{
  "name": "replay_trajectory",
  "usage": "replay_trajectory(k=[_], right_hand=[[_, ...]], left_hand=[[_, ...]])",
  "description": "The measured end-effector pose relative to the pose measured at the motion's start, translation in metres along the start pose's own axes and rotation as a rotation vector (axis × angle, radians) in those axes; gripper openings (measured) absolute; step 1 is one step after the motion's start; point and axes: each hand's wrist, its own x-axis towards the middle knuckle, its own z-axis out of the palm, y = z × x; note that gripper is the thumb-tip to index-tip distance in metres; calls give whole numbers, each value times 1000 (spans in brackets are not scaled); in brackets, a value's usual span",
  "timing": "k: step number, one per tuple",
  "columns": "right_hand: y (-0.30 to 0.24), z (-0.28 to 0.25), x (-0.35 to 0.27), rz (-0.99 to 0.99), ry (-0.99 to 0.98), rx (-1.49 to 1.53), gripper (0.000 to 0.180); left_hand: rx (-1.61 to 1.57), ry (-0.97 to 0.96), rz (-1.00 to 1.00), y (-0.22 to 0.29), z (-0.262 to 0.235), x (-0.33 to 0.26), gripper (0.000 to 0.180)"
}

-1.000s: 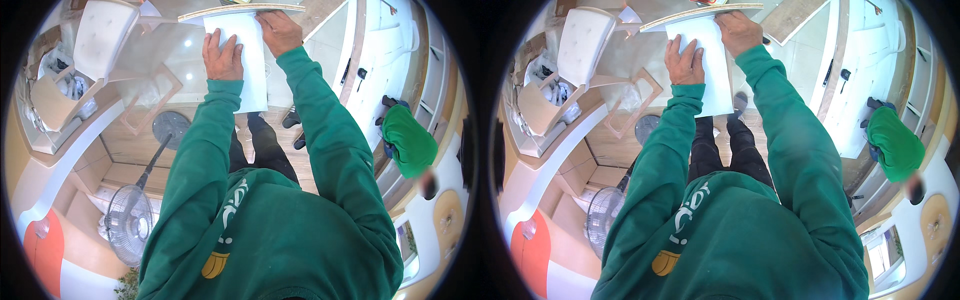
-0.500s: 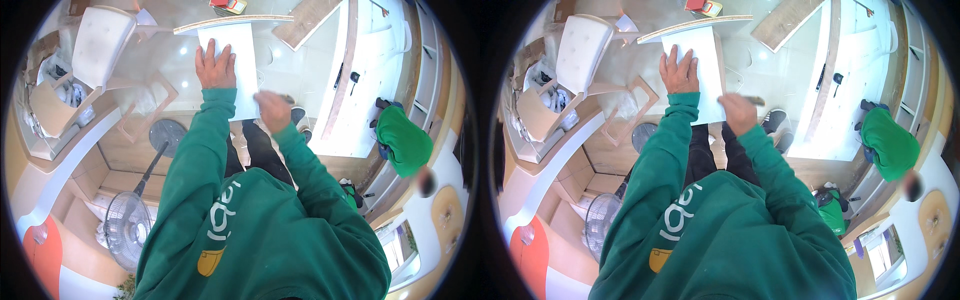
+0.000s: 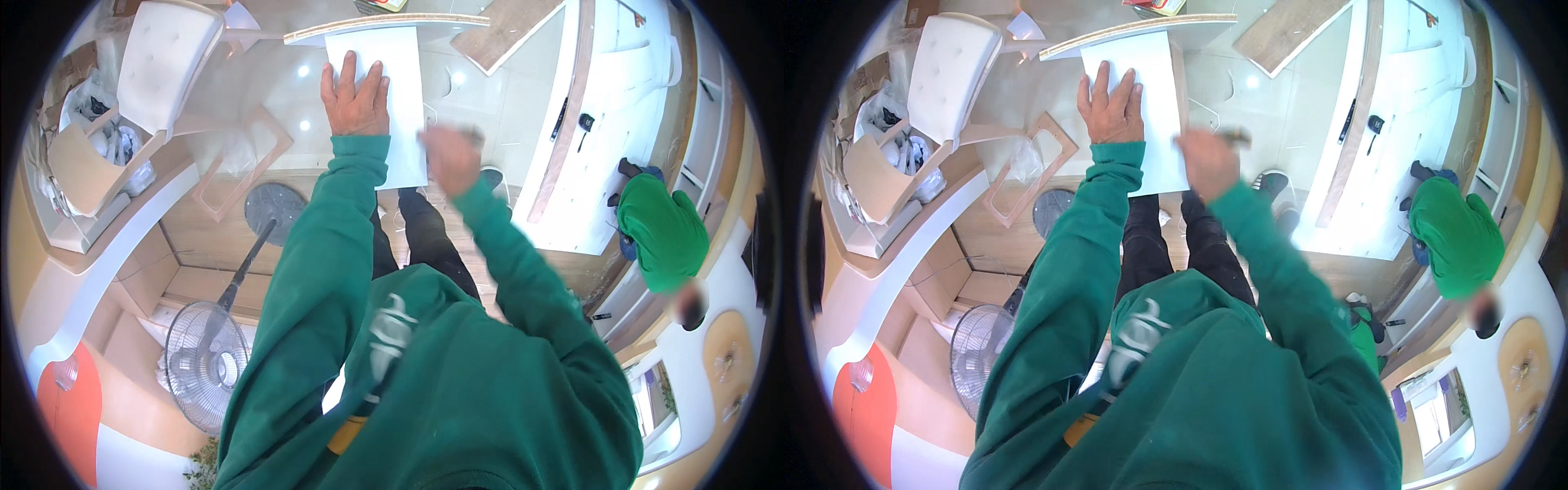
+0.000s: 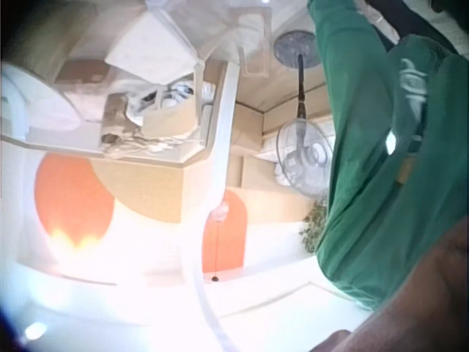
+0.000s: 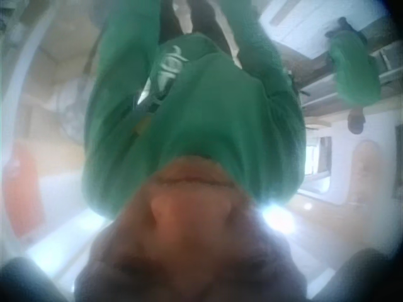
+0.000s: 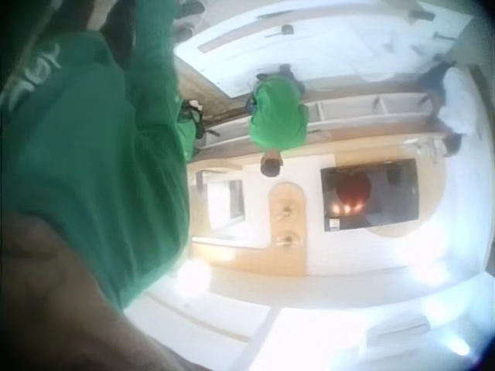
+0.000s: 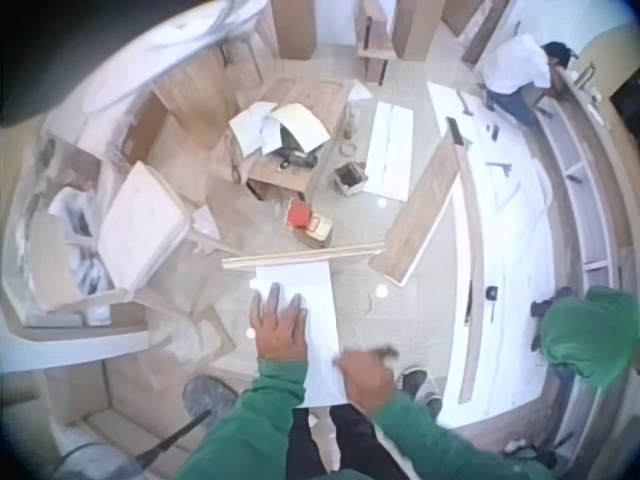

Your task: The person assembles a white cabinet by cutting protective film from panels with a utility knife, aligning edges, and using a nail gun to fasten parts together. The person also uses a level to check alignment during assembly.

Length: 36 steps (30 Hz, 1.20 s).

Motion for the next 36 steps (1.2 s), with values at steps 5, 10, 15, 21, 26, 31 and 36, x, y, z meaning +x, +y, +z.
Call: replay_trajectory(k=[5,10,15,21,26,31,36], right_hand=[[-26,-13,-33,94,17,133,16],[27,8,118,1,163,86,13],[36,6,134,3,121,95,13],[-20,-8,-51,93,12,117,17],[-11,-3,26,195,18,156,15],[31,8,146,119,192,195,9],[23,1,117,156,116,162,11]], left_hand=[[-23,5,-36,1,-4,-1,26],[-29,-2,-9,2,0,0,26],[-40,9,-11,5,2,-1,26],[-35,-16,-48,3,-3,3,26],[-36,-36,-58,2,-6,-3,27],[-51,-26,-38,6,-4,1,26],[-46,-38,-31,10,-4,-4,26]])
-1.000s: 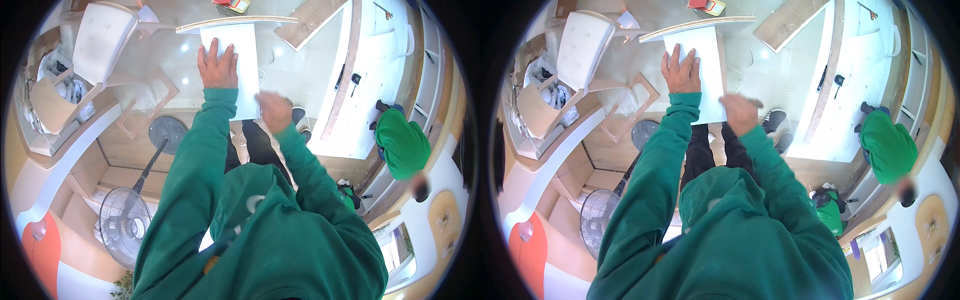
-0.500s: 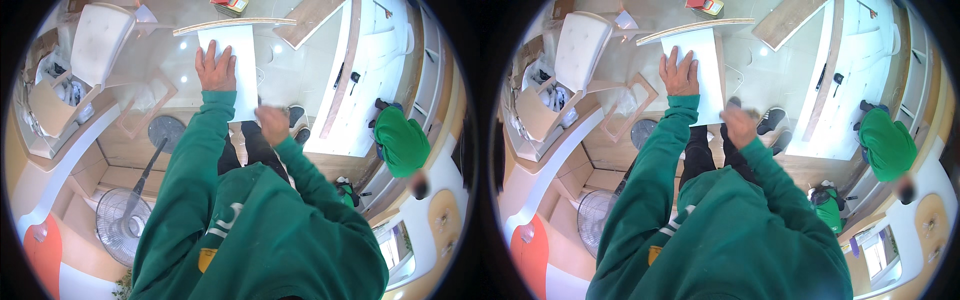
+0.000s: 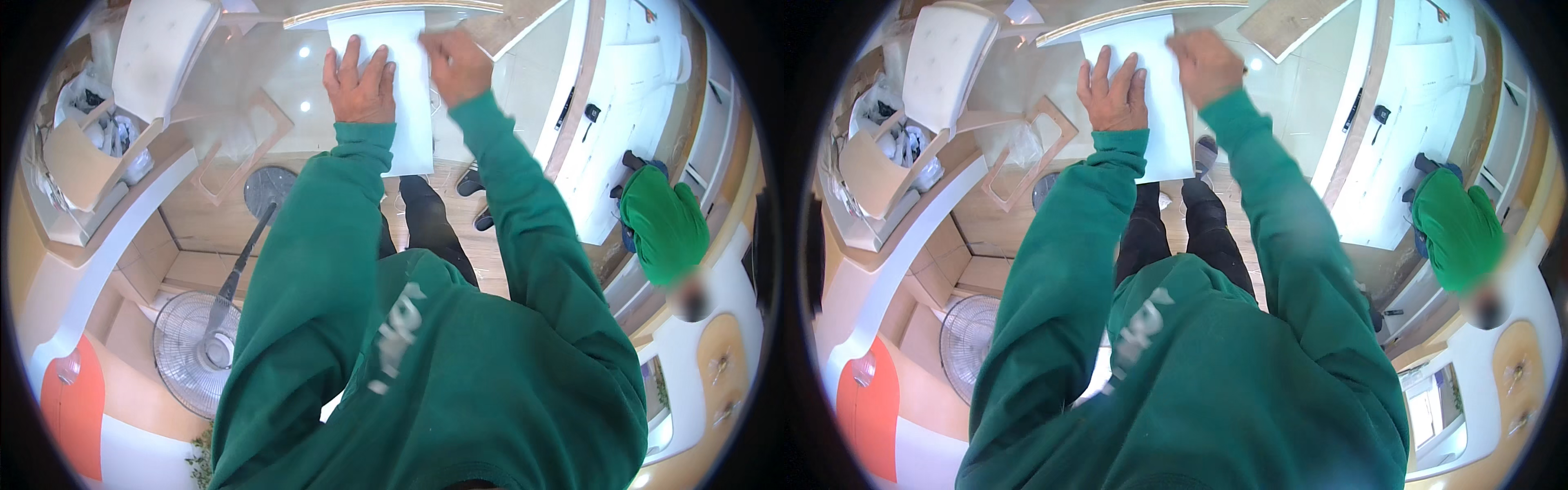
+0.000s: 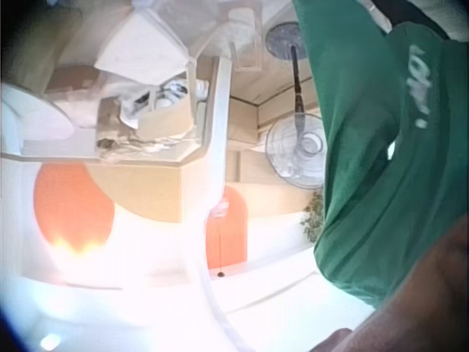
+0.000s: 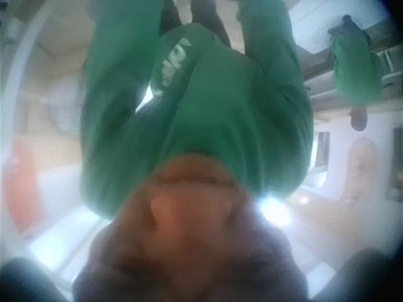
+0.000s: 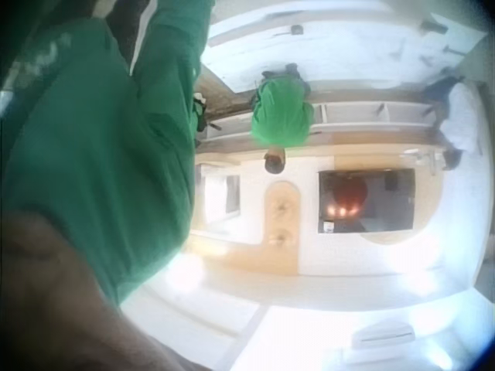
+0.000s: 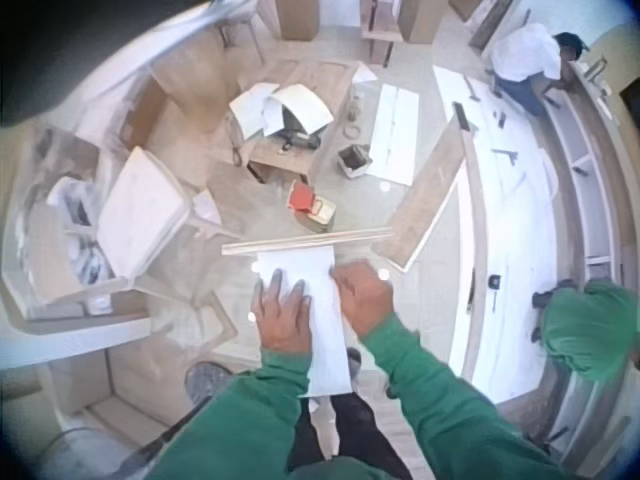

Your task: The person assembles a white cabinet by cutting protective film from panels with a utility knife, aligning edges, and using a nail gun to fasten parts together. The person also uses a level to check alignment during assembly.

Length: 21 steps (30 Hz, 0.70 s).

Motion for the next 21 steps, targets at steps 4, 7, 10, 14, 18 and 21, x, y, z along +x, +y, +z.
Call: replay_trajectory(k=[4,7,10,14,18,21], right_hand=[[-19,-21,-152,-7,-129,-40,15],[-38,-29,-165,154,-122,72,12],[-16,-10,-94,47,-71,27,12],[12,10,25,-84,112,41,10],[11,11,27,-93,119,99,9],[3,-2,-31,-60,-85,-92,10]], left_hand=[[35,25,2,-8,0,7,27],[30,16,-26,-5,-2,4,26],[38,11,-17,-6,-1,4,26],[4,15,8,-2,2,2,26],[7,29,21,-3,2,6,27],[12,18,-12,-4,2,2,27]])
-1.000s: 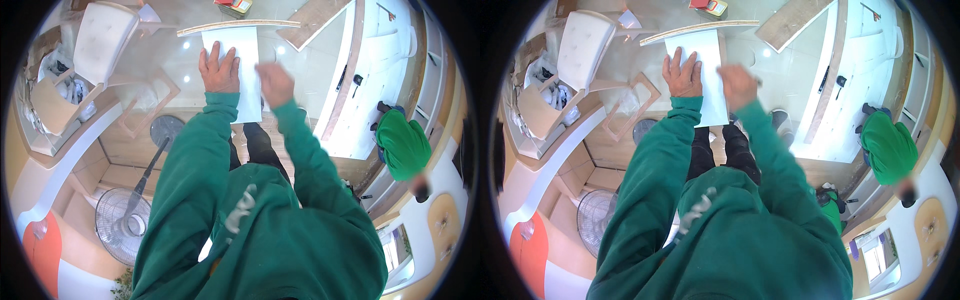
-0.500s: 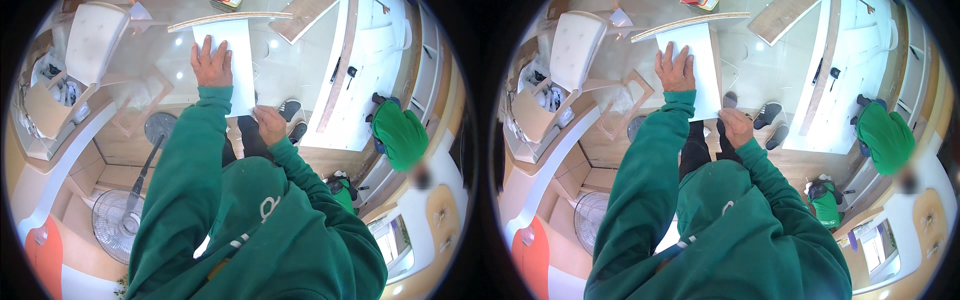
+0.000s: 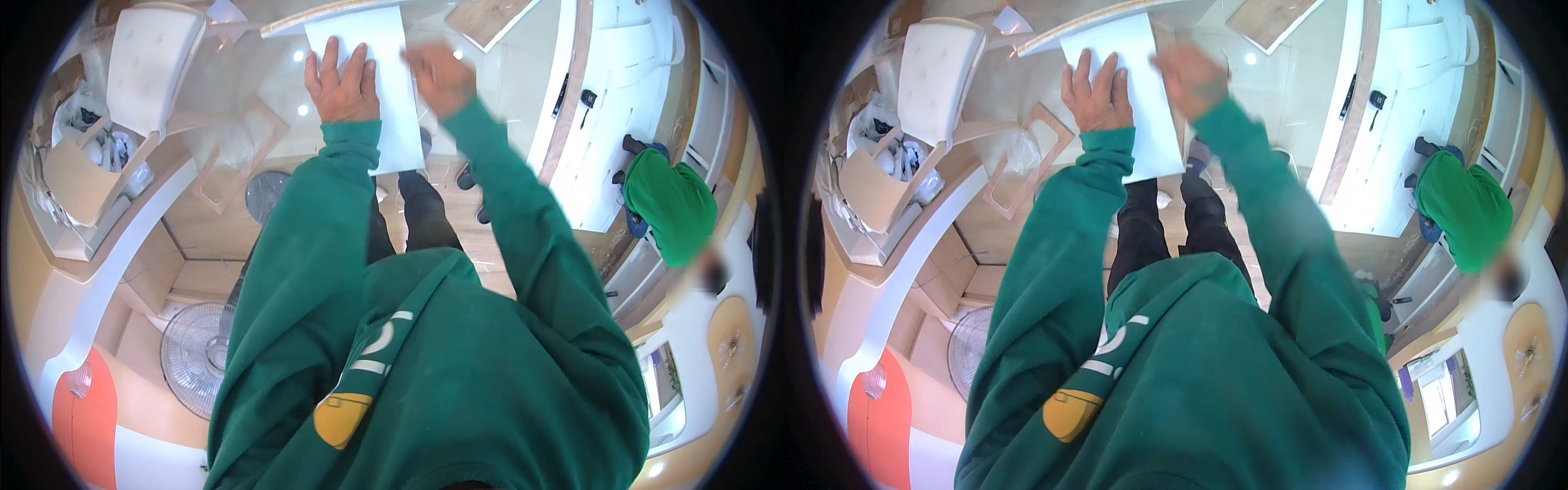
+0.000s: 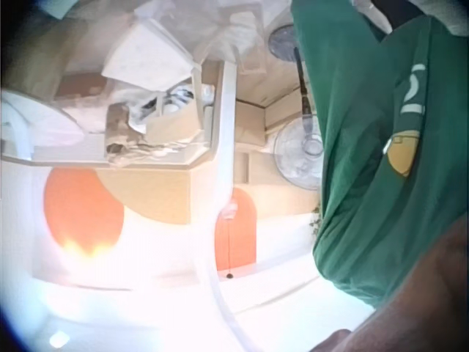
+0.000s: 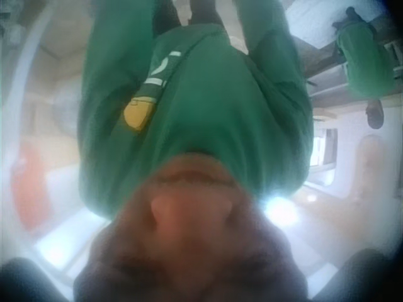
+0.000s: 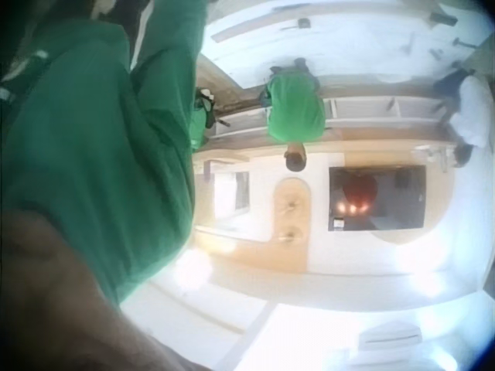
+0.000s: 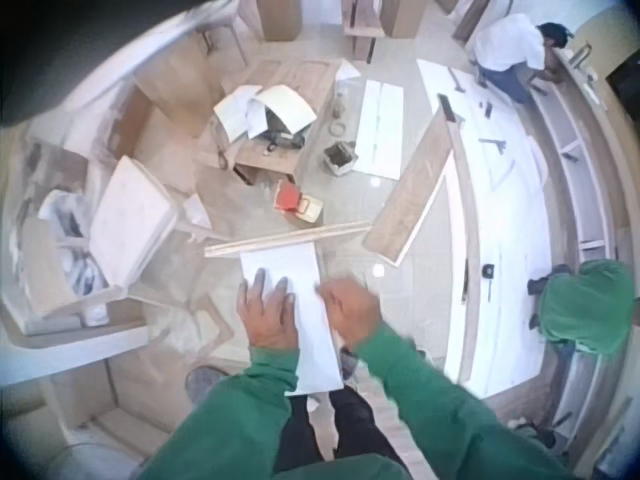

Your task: The person assembles a white cabinet by cutting protective film from panels with a utility knife, aligning edges, and using a nail gun to fasten parts together. The person also uses a level to check alignment during assembly.

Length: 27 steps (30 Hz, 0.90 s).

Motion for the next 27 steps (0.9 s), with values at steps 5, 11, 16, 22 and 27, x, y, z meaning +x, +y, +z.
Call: replay_trajectory(k=[5,11,16,22,27], right_hand=[[-44,-17,-159,247,2,232,13],[-1,5,10,24,87,21,11],[14,7,58,208,-45,326,23],[-18,-10,-115,27,-58,59,16],[-27,-10,-99,132,2,171,12]], left_hand=[[58,-1,17,0,-1,0,27],[22,2,17,0,3,1,28],[20,26,31,3,5,6,28],[58,13,14,-3,4,3,28],[52,9,-8,2,-3,2,27]])
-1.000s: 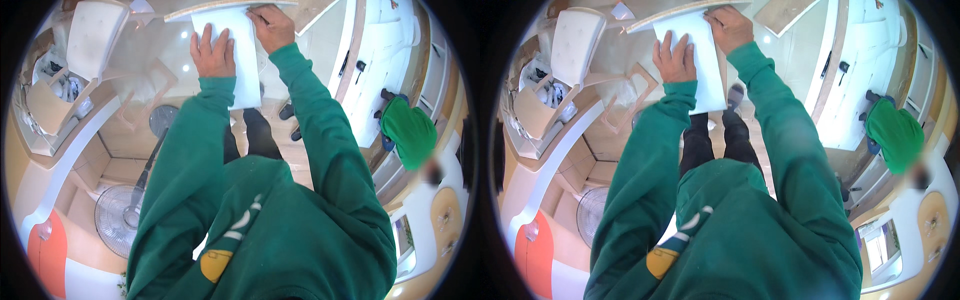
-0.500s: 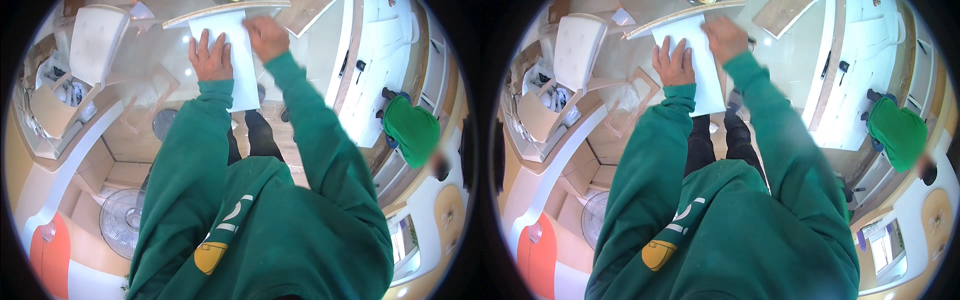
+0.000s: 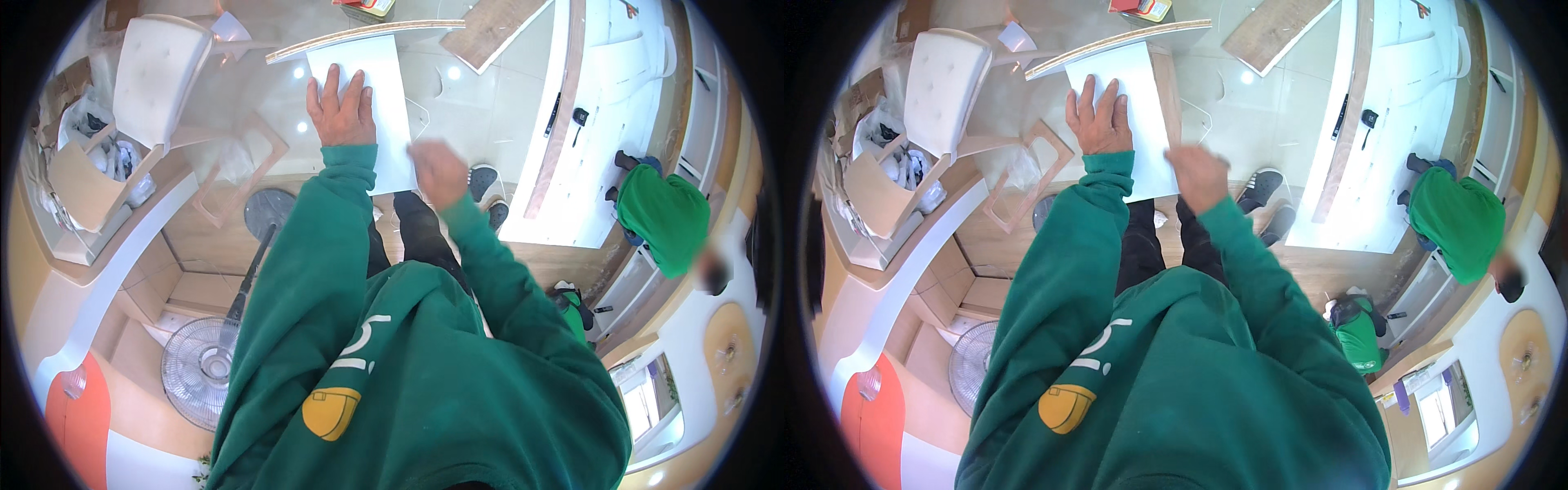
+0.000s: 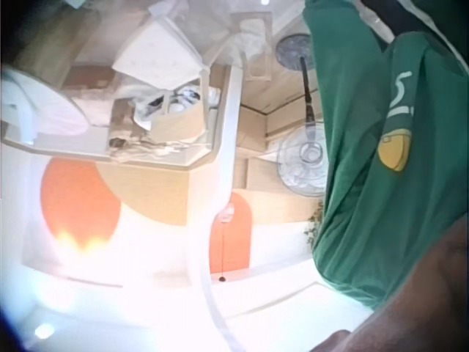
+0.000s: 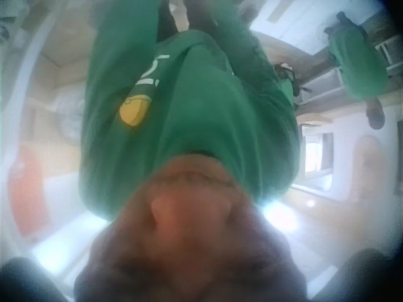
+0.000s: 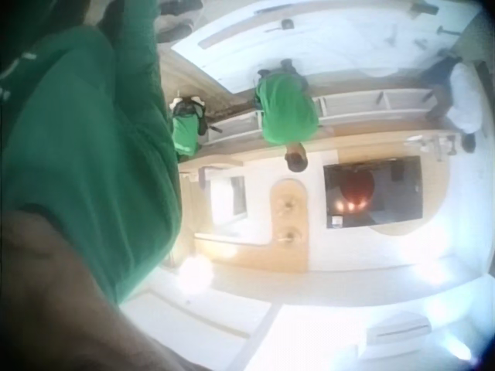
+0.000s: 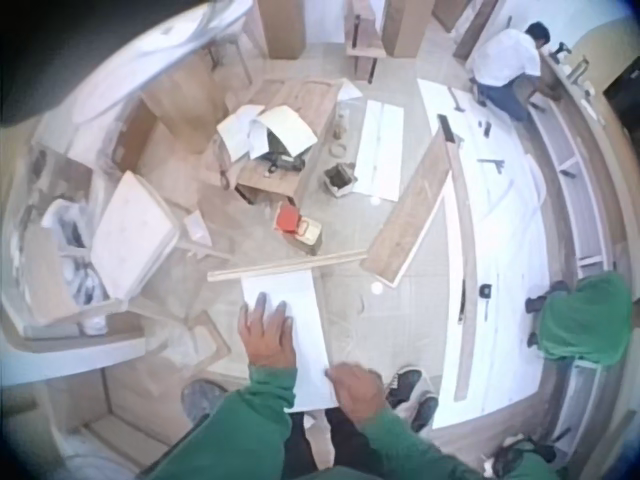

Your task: The person assembles a white cabinet by cutting protective film from panels with a utility knife, aligning edges, and using a nail gun to fasten parts together. The person also uses a level to check alignment during assembly.

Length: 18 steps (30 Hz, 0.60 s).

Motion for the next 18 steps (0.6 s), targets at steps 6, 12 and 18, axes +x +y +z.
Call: replay_trajectory(k=[6,12,18], right_hand=[[22,10,162,-101,153,136,10],[17,8,78,-90,18,-51,12],[-9,-13,-42,119,-46,58,18]], left_hand=[[-12,5,31,4,8,3,26],[58,-14,12,0,2,-4,28],[62,-13,-22,0,4,-6,34]])
